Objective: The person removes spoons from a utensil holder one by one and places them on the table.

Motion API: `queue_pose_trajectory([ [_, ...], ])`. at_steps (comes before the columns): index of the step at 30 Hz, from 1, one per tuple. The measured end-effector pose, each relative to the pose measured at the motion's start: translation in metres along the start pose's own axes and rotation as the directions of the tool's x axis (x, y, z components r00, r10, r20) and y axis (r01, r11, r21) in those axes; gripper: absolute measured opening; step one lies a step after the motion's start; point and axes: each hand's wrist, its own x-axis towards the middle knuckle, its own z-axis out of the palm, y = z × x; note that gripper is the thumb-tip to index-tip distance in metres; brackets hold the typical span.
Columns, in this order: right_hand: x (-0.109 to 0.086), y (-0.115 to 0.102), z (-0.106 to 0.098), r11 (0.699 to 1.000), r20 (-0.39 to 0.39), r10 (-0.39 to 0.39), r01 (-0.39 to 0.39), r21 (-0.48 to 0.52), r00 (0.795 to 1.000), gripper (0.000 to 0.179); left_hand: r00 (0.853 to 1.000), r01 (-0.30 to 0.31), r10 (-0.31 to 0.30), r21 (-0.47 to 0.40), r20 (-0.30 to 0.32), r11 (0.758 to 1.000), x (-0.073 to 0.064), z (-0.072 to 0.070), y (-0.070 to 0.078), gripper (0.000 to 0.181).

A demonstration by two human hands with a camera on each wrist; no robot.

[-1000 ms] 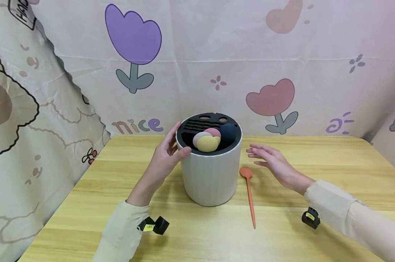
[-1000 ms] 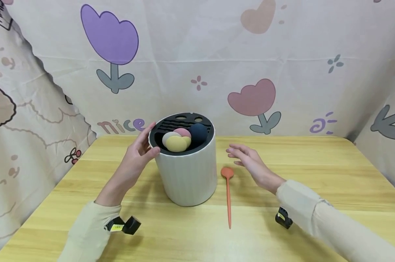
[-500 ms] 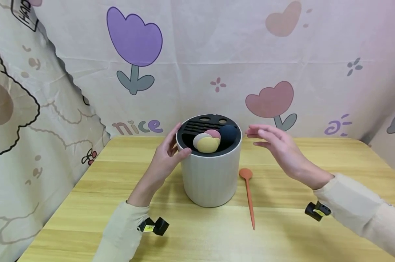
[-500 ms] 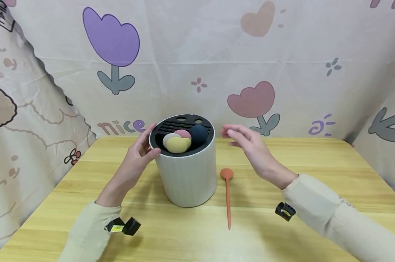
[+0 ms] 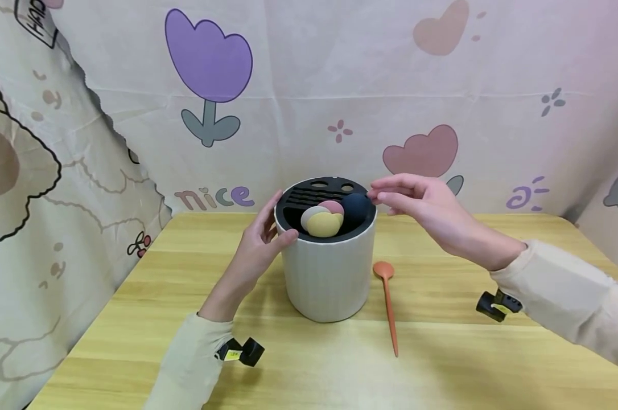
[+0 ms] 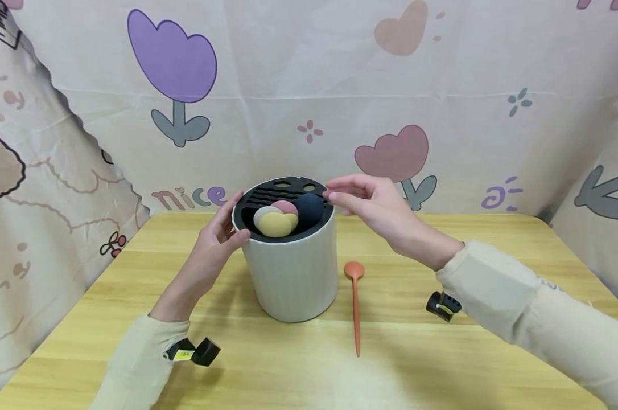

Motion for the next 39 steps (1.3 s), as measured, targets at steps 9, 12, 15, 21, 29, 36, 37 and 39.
queue_pose_trajectory([
  [9, 0.007, -0.009, 0.007, 0.994, 0.049, 0.093, -0.09, -0.06, 0.994, 0.039, 1.0, 0.005, -0.005, 0.0, -0.001, 1.0, 0.0, -0.001, 0.0, 0.085],
  [12, 0.008, -0.01, 0.008, 0.993, 0.079, 0.114, -0.111, -0.038, 0.99, 0.038, 1.0, -0.009, 0.009, -0.008, 0.001, 1.0, 0.001, -0.001, -0.002, 0.088],
  [15, 0.009, -0.01, 0.009, 0.988, 0.116, 0.155, -0.157, 0.005, 0.981, 0.038, 1.0, -0.027, 0.027, -0.017, 0.005, 0.999, 0.002, -0.001, -0.003, 0.094],
  [21, 0.009, -0.01, 0.013, 0.982, 0.121, 0.181, -0.186, 0.026, 0.976, 0.037, 0.999, -0.041, 0.041, -0.021, 0.011, 0.999, 0.002, -0.001, -0.004, 0.1],
  [29, 0.007, -0.007, 0.018, 0.99, 0.099, 0.143, -0.143, -0.004, 0.985, 0.037, 1.0, -0.024, 0.024, -0.016, 0.011, 1.0, 0.0, -0.001, -0.003, 0.097],
  [36, 0.01, -0.004, 0.018, 0.991, 0.057, 0.095, -0.089, -0.1, 0.994, 0.032, 1.0, -0.019, 0.019, -0.013, 0.007, 1.0, -0.001, -0.001, -0.004, 0.094],
  [37, 0.01, -0.004, 0.018, 0.99, 0.054, 0.09, -0.084, -0.113, 0.994, 0.031, 1.0, -0.017, 0.017, -0.01, 0.007, 1.0, -0.001, -0.001, -0.004, 0.094],
  [39, 0.012, -0.005, 0.017, 0.988, 0.045, 0.08, -0.073, -0.14, 0.996, 0.03, 1.0, -0.016, 0.016, -0.009, 0.007, 1.0, -0.001, -0.001, -0.003, 0.093],
])
